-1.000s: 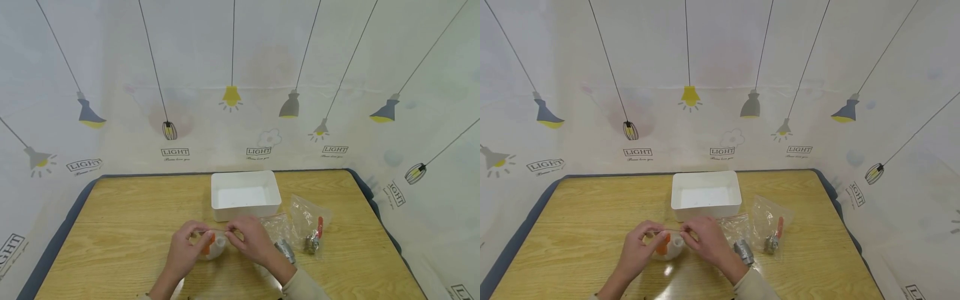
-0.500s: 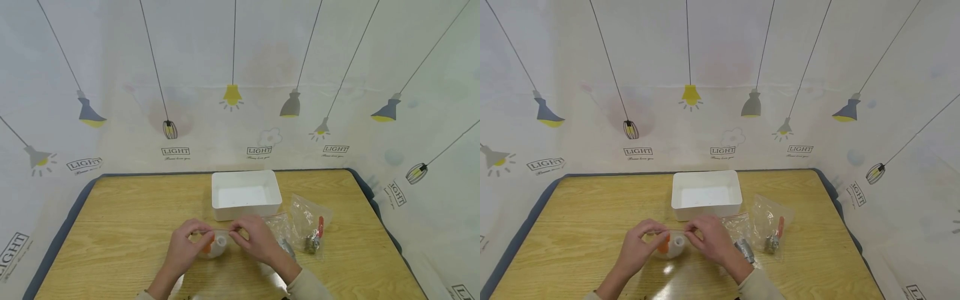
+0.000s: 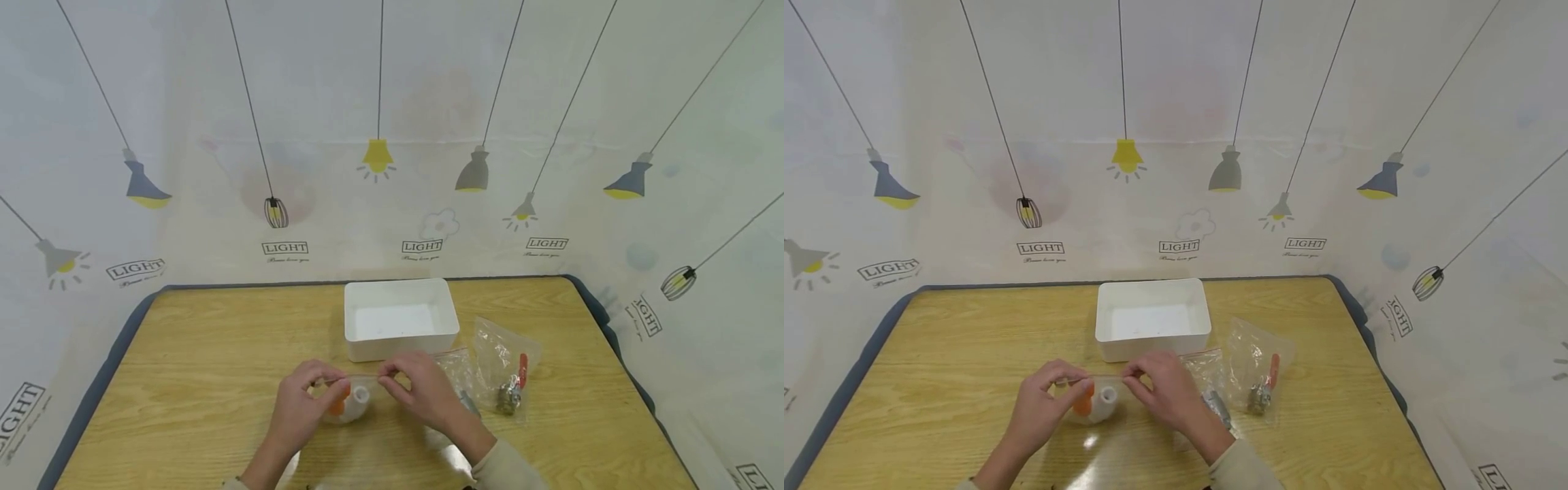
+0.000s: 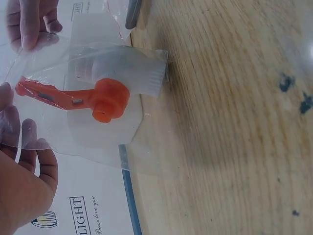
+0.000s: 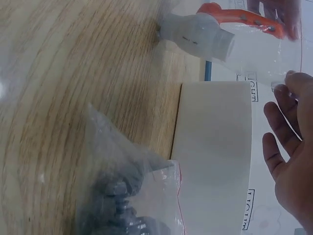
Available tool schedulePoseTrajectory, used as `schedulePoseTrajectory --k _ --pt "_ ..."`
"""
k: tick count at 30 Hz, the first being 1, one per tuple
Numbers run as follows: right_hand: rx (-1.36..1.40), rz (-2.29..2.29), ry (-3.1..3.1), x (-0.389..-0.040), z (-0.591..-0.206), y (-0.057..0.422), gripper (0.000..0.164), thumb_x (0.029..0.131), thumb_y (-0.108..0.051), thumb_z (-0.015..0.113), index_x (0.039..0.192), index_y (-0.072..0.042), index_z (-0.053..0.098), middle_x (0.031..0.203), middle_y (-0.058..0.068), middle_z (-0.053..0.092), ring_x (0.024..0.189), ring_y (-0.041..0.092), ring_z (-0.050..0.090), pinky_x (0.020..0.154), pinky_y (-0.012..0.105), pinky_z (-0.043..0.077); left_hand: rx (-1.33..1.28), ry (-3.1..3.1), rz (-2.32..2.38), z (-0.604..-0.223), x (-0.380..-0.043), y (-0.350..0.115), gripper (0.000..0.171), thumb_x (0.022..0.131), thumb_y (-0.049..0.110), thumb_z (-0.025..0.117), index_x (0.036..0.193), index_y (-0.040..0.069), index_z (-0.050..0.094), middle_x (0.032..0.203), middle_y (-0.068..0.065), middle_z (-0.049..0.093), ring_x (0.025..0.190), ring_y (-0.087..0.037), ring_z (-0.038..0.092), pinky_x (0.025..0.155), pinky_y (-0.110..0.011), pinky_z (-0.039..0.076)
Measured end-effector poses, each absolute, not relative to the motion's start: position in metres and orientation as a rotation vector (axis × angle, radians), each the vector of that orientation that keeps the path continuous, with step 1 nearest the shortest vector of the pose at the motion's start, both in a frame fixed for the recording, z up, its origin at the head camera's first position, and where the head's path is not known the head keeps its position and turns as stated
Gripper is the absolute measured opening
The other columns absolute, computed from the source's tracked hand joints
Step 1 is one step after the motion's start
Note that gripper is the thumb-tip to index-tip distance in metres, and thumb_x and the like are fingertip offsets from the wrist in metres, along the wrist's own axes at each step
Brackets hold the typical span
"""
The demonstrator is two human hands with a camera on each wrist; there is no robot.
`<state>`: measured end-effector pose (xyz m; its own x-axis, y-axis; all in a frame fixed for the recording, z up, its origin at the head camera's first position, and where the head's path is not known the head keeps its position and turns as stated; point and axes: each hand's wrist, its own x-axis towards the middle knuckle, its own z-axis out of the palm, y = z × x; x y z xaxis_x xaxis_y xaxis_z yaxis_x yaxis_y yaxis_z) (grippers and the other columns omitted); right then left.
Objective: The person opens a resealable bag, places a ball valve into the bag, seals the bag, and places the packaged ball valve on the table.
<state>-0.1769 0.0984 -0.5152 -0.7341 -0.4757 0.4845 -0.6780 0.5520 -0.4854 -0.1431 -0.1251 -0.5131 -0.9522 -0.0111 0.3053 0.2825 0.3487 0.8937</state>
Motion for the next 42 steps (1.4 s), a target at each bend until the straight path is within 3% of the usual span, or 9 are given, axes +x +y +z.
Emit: schedulePoseTrajectory --k 9,17,23,28,35,42 --pt "0.936 0.898 -2.449 -0.177 -0.519 0.102 0.005 0.087 -0.022 0.072 0.089 -0.020 0.067 0.084 -0.011 0.068 0.078 0.002 0.062 0.075 0.027 0.050 -0.210 -2.379 -1.621 -0.488 -0.134 -0.118 0.014 0.075 0.004 0.081 0.081 0.014 0.073 0.078 0.003 0.069 0.075 -0.006 0.059 0.072 -0.024 0.043" --pt "0.755 0.929 -2.568 -0.175 -0.518 0.101 0.010 0.078 -0.024 0.076 0.084 -0.020 0.068 0.080 -0.010 0.069 0.076 0.004 0.064 0.072 0.026 0.051 -0.119 -2.436 -1.686 -0.498 -0.137 -0.122 0.011 0.079 0.018 0.081 0.082 0.021 0.071 0.085 0.008 0.072 0.080 -0.004 0.061 0.076 -0.029 0.046" --pt "0.708 0.893 -2.574 -0.175 -0.518 0.102 0.012 0.073 -0.025 0.077 0.079 -0.023 0.067 0.078 -0.012 0.069 0.075 0.004 0.064 0.070 0.026 0.050 -0.215 -2.424 -1.654 -0.515 -0.142 -0.128 0.008 0.081 0.028 0.079 0.084 0.028 0.071 0.087 0.011 0.072 0.082 -0.004 0.062 0.074 -0.026 0.046" --pt "0.671 0.930 -2.590 -0.173 -0.517 0.103 0.011 0.075 -0.025 0.077 0.080 -0.023 0.067 0.078 -0.012 0.068 0.075 0.004 0.063 0.070 0.026 0.050 -0.227 -2.425 -1.637 -0.515 -0.142 -0.128 0.007 0.083 0.030 0.077 0.086 0.032 0.072 0.088 0.015 0.071 0.082 -0.004 0.063 0.073 -0.024 0.047" --pt "0.748 0.991 -2.603 -0.175 -0.515 0.103 0.007 0.090 -0.025 0.069 0.091 -0.018 0.067 0.087 -0.008 0.069 0.081 0.007 0.064 0.078 0.030 0.052 -0.247 -2.432 -1.623 -0.513 -0.141 -0.130 0.006 0.088 0.024 0.073 0.093 0.028 0.074 0.092 0.014 0.072 0.086 -0.003 0.064 0.075 -0.026 0.050" --pt "0.813 1.048 -2.607 -0.177 -0.509 0.096 0.018 0.087 -0.026 0.073 0.101 -0.014 0.069 0.096 -0.005 0.072 0.093 0.009 0.066 0.086 0.032 0.052 -0.244 -2.397 -1.650 -0.512 -0.140 -0.129 0.012 0.085 0.019 0.076 0.093 0.027 0.074 0.094 0.011 0.074 0.088 -0.003 0.064 0.075 -0.026 0.050"
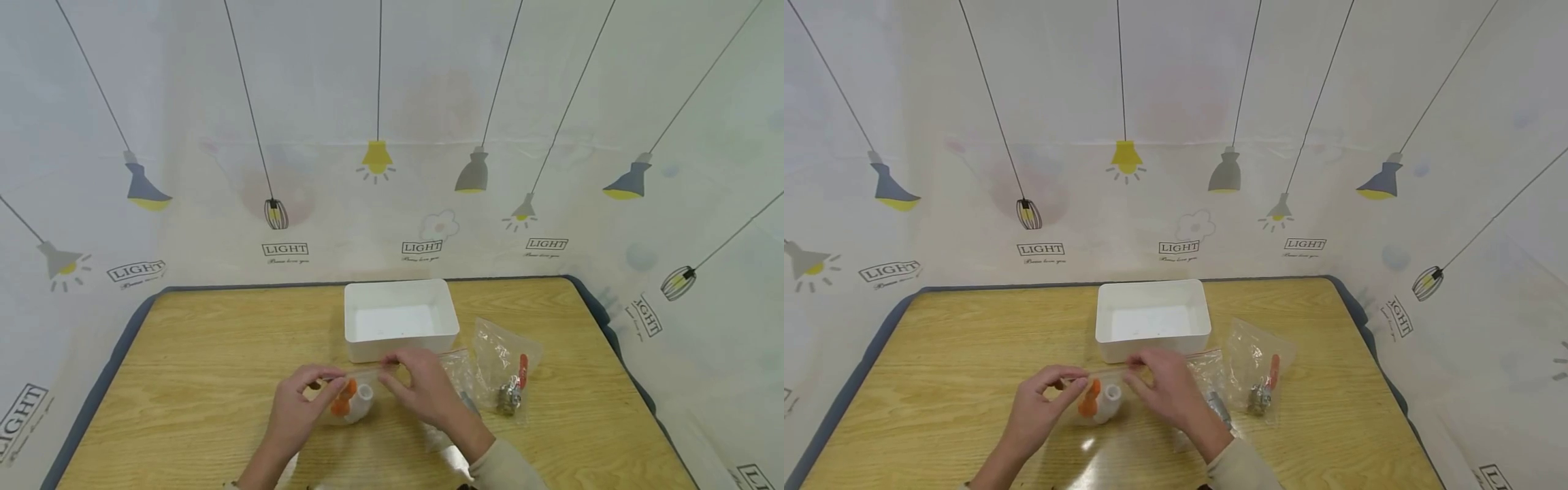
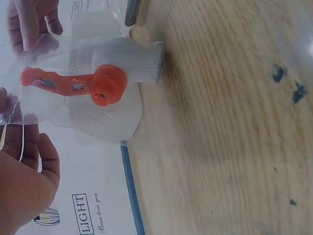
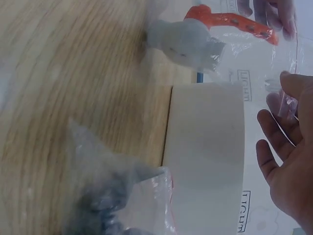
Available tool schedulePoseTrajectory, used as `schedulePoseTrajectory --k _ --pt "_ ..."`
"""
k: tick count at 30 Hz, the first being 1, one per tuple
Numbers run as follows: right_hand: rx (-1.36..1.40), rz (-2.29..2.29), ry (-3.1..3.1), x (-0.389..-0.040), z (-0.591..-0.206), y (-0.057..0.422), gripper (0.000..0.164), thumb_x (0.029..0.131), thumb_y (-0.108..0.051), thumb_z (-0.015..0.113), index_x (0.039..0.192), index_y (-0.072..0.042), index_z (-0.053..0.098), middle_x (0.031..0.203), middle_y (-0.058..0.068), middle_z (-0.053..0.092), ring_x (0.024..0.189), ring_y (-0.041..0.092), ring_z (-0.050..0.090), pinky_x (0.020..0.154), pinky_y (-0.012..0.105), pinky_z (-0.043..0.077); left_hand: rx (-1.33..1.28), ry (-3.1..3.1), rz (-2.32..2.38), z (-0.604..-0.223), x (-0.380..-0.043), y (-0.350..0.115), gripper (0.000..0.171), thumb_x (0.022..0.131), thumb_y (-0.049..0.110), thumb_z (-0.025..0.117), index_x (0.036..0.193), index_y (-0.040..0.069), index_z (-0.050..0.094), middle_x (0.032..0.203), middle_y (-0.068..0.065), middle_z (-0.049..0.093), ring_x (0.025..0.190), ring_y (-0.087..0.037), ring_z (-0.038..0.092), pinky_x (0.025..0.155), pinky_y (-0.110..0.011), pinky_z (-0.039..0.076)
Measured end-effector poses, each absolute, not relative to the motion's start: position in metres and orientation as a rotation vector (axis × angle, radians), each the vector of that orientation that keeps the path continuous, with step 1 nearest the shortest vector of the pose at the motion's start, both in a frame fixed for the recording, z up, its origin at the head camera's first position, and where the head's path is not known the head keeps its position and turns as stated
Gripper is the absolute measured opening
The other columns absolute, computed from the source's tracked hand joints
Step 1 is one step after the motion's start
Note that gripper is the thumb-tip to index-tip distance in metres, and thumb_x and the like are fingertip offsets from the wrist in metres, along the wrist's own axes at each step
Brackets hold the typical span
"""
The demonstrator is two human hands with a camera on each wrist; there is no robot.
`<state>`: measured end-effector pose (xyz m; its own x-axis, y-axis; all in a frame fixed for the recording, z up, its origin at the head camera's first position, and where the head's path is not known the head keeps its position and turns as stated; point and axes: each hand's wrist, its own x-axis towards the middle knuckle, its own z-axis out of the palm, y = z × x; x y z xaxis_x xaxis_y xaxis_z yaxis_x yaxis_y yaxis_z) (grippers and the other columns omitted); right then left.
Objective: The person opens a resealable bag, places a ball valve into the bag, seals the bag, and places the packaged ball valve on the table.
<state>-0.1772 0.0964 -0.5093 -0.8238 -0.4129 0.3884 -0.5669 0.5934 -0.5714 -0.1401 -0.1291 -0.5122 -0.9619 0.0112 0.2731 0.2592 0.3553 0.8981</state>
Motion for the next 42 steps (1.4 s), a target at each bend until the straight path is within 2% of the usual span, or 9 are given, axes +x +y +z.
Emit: schedulePoseTrajectory --k 3,7,14,20,29,42 --pt "0.883 1.092 -2.589 -0.178 -0.504 0.089 0.020 0.087 -0.028 0.073 0.102 -0.015 0.070 0.098 -0.005 0.073 0.093 0.009 0.066 0.086 0.032 0.052 -0.227 -2.413 -1.655 -0.512 -0.141 -0.128 0.011 0.084 0.021 0.077 0.092 0.027 0.072 0.092 0.012 0.073 0.087 -0.003 0.063 0.076 -0.028 0.050" --pt "0.984 1.102 -2.528 -0.180 -0.498 0.079 0.014 0.088 -0.028 0.072 0.096 -0.016 0.071 0.091 -0.007 0.073 0.085 0.006 0.066 0.081 0.026 0.052 -0.173 -2.439 -1.670 -0.511 -0.141 -0.128 0.012 0.084 0.026 0.077 0.089 0.026 0.067 0.089 0.013 0.070 0.084 -0.003 0.061 0.077 -0.029 0.049" --pt "1.066 1.110 -2.503 -0.181 -0.494 0.068 0.006 0.089 -0.023 0.071 0.091 -0.017 0.071 0.087 -0.009 0.072 0.083 0.002 0.064 0.079 0.020 0.051 -0.200 -2.398 -1.702 -0.510 -0.140 -0.127 0.009 0.086 0.020 0.075 0.088 0.024 0.067 0.090 0.011 0.070 0.084 -0.005 0.061 0.077 -0.028 0.047" --pt "1.069 1.122 -2.526 -0.180 -0.493 0.062 0.005 0.092 -0.022 0.067 0.091 -0.018 0.070 0.087 -0.010 0.072 0.085 0.002 0.063 0.081 0.021 0.051 -0.258 -2.345 -1.664 -0.510 -0.139 -0.125 0.014 0.084 0.016 0.076 0.088 0.026 0.068 0.090 0.011 0.070 0.085 -0.005 0.061 0.077 -0.030 0.047" --pt "1.051 1.149 -2.496 -0.180 -0.497 0.060 0.004 0.090 -0.019 0.068 0.086 -0.020 0.070 0.083 -0.011 0.071 0.082 0.000 0.063 0.079 0.019 0.051 -0.334 -2.300 -1.507 -0.512 -0.140 -0.123 0.017 0.082 0.010 0.077 0.085 0.024 0.067 0.085 0.011 0.069 0.081 -0.004 0.060 0.071 -0.030 0.047" --pt "0.978 1.033 -2.549 -0.178 -0.499 0.070 0.005 0.091 -0.022 0.067 0.088 -0.020 0.069 0.086 -0.012 0.071 0.083 0.000 0.062 0.085 0.028 0.049 -0.283 -2.344 -1.554 -0.510 -0.139 -0.127 0.014 0.086 0.016 0.074 0.087 0.028 0.066 0.089 0.014 0.067 0.084 -0.004 0.059 0.074 -0.029 0.048"
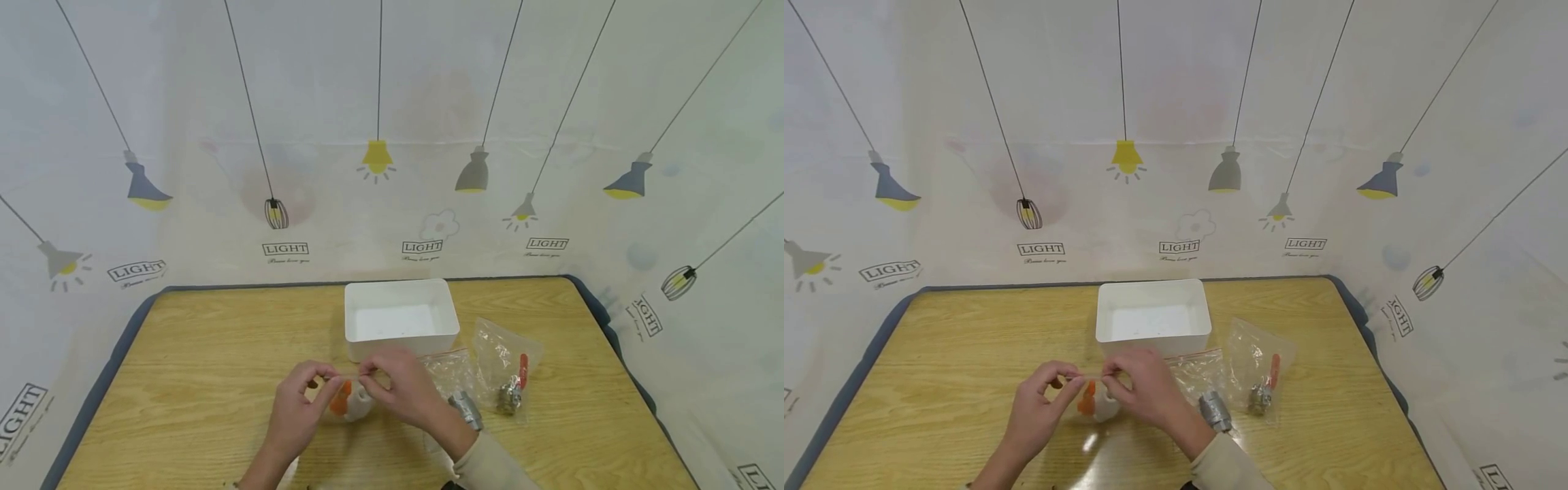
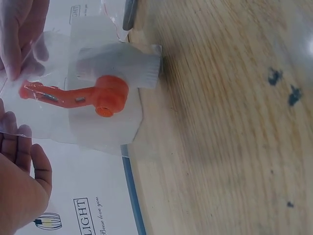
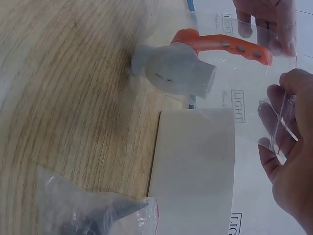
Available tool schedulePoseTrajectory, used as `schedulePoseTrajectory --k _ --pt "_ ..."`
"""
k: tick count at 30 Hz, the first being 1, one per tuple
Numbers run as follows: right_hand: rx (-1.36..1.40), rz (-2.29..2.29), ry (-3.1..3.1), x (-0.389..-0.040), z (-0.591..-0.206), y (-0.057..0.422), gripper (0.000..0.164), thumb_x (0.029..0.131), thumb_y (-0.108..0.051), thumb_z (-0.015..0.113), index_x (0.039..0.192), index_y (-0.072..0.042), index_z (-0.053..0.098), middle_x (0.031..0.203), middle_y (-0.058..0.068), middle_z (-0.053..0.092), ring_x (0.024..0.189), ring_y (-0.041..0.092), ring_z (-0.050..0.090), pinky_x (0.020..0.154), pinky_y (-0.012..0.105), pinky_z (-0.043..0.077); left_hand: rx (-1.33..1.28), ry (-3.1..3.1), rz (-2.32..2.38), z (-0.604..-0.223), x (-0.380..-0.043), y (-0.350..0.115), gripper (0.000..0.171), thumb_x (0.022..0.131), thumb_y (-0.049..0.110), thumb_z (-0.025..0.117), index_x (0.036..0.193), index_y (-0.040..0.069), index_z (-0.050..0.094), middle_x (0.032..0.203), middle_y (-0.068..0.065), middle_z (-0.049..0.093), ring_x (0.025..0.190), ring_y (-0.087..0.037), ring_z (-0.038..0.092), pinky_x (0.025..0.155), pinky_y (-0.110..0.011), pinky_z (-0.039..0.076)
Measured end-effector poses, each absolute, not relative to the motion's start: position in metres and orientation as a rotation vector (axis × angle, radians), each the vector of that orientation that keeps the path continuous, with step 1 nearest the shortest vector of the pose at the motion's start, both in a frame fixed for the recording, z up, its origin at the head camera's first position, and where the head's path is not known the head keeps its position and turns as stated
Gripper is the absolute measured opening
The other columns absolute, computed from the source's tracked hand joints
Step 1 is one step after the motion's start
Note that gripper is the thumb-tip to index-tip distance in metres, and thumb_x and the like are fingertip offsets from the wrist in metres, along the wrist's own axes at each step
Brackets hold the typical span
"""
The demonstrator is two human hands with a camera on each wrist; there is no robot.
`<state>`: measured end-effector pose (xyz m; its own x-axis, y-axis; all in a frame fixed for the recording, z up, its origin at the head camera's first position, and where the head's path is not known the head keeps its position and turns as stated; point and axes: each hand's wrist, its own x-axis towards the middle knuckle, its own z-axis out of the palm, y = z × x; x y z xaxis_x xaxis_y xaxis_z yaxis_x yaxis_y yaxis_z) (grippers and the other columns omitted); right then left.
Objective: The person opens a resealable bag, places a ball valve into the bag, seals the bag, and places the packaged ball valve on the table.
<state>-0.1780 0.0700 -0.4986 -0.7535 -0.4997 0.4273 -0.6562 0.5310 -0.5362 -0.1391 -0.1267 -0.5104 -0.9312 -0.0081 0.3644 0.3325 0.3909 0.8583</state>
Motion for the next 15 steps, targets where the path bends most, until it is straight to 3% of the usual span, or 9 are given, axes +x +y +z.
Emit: schedulePoseTrajectory --k 15 --pt "0.976 1.021 -2.561 -0.180 -0.505 0.082 0.006 0.092 -0.024 0.068 0.090 -0.018 0.069 0.087 -0.010 0.070 0.084 0.002 0.062 0.082 0.027 0.050 -0.270 -2.308 -1.532 -0.513 -0.140 -0.124 0.015 0.084 0.009 0.075 0.086 0.022 0.067 0.087 0.010 0.069 0.084 -0.003 0.060 0.072 -0.029 0.048"
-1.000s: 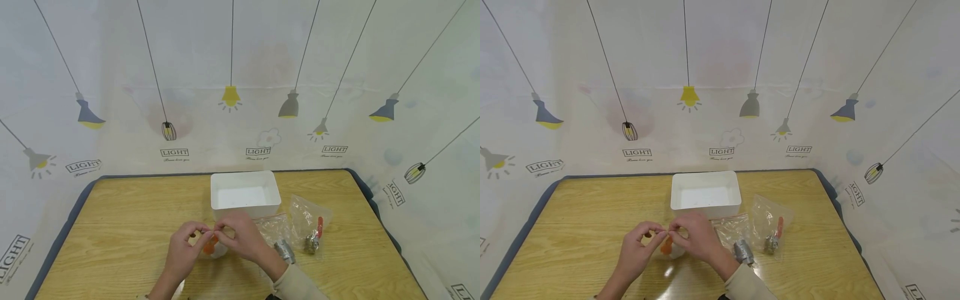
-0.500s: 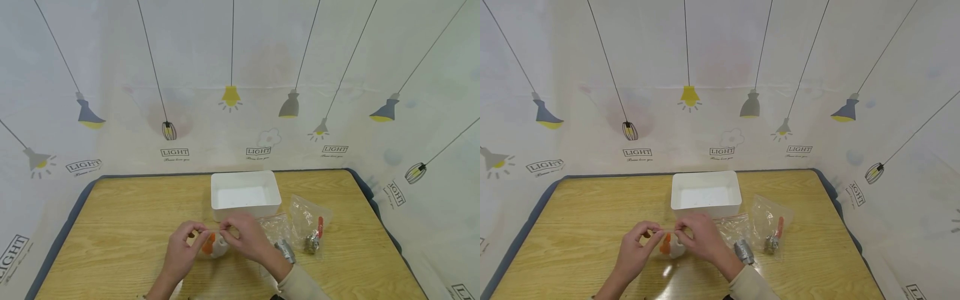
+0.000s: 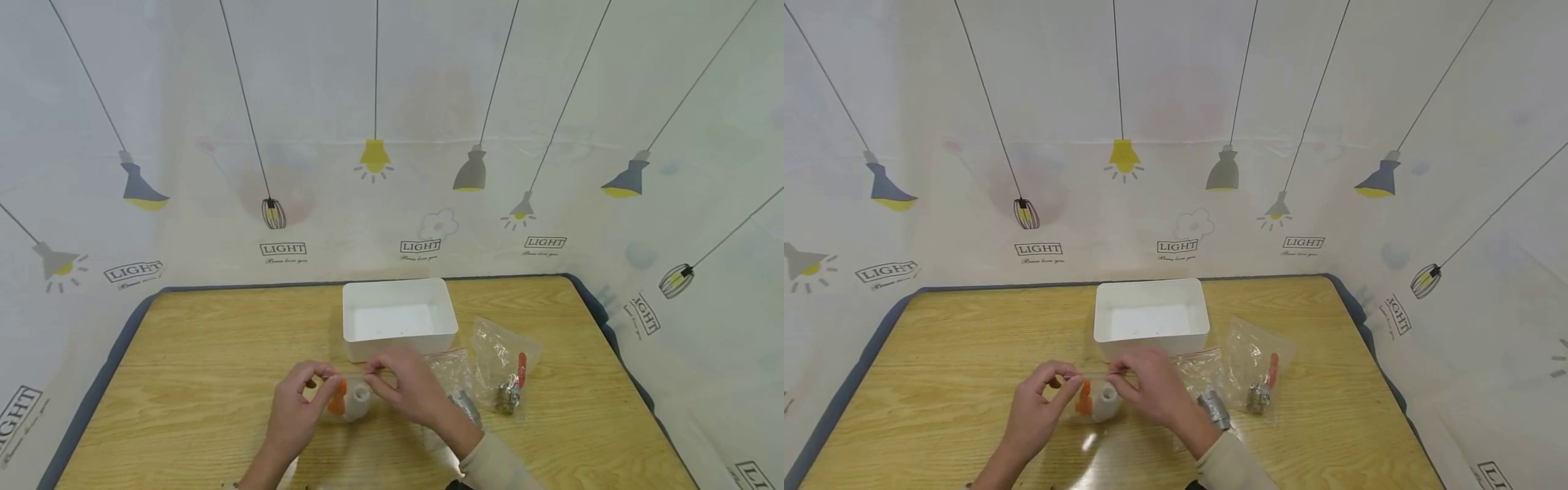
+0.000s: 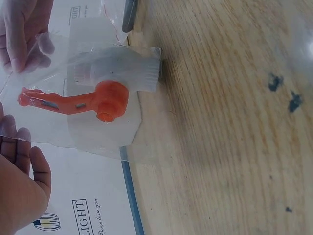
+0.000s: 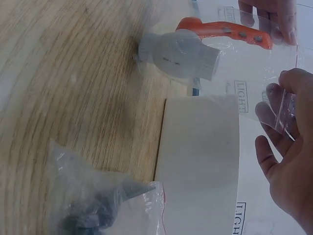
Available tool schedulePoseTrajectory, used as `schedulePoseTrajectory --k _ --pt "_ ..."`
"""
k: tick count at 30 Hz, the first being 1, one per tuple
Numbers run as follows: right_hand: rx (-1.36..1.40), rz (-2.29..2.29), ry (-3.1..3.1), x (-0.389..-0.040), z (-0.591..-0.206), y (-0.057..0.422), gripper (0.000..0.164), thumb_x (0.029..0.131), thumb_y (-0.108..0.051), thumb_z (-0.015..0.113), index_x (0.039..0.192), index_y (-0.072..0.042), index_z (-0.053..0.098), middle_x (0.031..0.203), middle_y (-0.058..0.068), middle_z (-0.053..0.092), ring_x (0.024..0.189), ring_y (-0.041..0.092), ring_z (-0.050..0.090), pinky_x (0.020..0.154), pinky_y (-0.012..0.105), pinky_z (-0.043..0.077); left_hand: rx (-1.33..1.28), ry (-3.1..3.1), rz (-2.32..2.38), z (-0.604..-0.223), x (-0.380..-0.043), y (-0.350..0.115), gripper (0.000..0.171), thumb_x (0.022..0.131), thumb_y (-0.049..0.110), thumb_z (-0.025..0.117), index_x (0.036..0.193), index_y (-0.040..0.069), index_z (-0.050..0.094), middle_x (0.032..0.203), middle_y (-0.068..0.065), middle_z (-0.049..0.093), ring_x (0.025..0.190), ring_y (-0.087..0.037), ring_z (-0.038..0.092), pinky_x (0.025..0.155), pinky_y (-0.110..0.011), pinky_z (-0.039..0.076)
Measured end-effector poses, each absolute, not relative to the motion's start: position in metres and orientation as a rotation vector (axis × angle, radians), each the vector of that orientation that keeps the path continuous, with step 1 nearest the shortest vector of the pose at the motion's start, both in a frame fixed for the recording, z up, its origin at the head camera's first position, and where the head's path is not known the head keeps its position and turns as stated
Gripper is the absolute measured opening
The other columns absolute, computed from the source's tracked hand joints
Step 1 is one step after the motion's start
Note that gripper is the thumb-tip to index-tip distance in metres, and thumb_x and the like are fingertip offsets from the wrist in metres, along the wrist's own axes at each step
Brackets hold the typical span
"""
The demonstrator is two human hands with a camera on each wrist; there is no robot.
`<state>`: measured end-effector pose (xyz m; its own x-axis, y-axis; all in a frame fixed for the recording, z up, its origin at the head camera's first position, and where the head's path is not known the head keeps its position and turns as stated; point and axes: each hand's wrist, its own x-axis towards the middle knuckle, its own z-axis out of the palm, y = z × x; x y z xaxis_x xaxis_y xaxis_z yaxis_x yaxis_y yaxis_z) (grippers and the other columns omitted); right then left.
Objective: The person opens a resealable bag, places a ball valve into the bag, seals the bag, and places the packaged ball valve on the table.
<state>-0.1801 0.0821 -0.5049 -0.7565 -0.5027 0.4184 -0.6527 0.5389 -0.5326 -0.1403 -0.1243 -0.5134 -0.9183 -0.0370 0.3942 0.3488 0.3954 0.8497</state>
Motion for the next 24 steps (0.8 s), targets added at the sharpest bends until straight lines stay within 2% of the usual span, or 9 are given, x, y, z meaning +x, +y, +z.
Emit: schedulePoseTrajectory --k 11,17,24 --pt "0.970 1.134 -2.549 -0.180 -0.513 0.104 0.004 0.093 -0.019 0.065 0.091 -0.016 0.067 0.086 -0.007 0.067 0.082 0.005 0.061 0.077 0.030 0.053 -0.275 -2.309 -1.524 -0.511 -0.139 -0.124 0.011 0.084 0.006 0.074 0.087 0.015 0.068 0.087 0.001 0.071 0.084 -0.004 0.060 0.072 -0.026 0.047" --pt "0.861 1.196 -2.651 -0.177 -0.516 0.113 0.005 0.094 -0.024 0.066 0.092 -0.019 0.065 0.089 -0.010 0.066 0.085 0.003 0.061 0.078 0.029 0.054 -0.222 -2.312 -1.528 -0.505 -0.137 -0.121 0.010 0.083 -0.001 0.072 0.085 0.006 0.067 0.084 -0.009 0.071 0.081 -0.007 0.061 0.070 -0.027 0.047" --pt "0.871 1.312 -2.579 -0.175 -0.521 0.122 0.005 0.095 -0.020 0.064 0.093 -0.016 0.065 0.089 -0.006 0.066 0.085 0.005 0.060 0.075 0.029 0.053 -0.258 -2.267 -1.581 -0.512 -0.139 -0.126 0.011 0.085 0.004 0.072 0.087 0.014 0.068 0.086 -0.002 0.073 0.081 -0.005 0.062 0.071 -0.024 0.047"
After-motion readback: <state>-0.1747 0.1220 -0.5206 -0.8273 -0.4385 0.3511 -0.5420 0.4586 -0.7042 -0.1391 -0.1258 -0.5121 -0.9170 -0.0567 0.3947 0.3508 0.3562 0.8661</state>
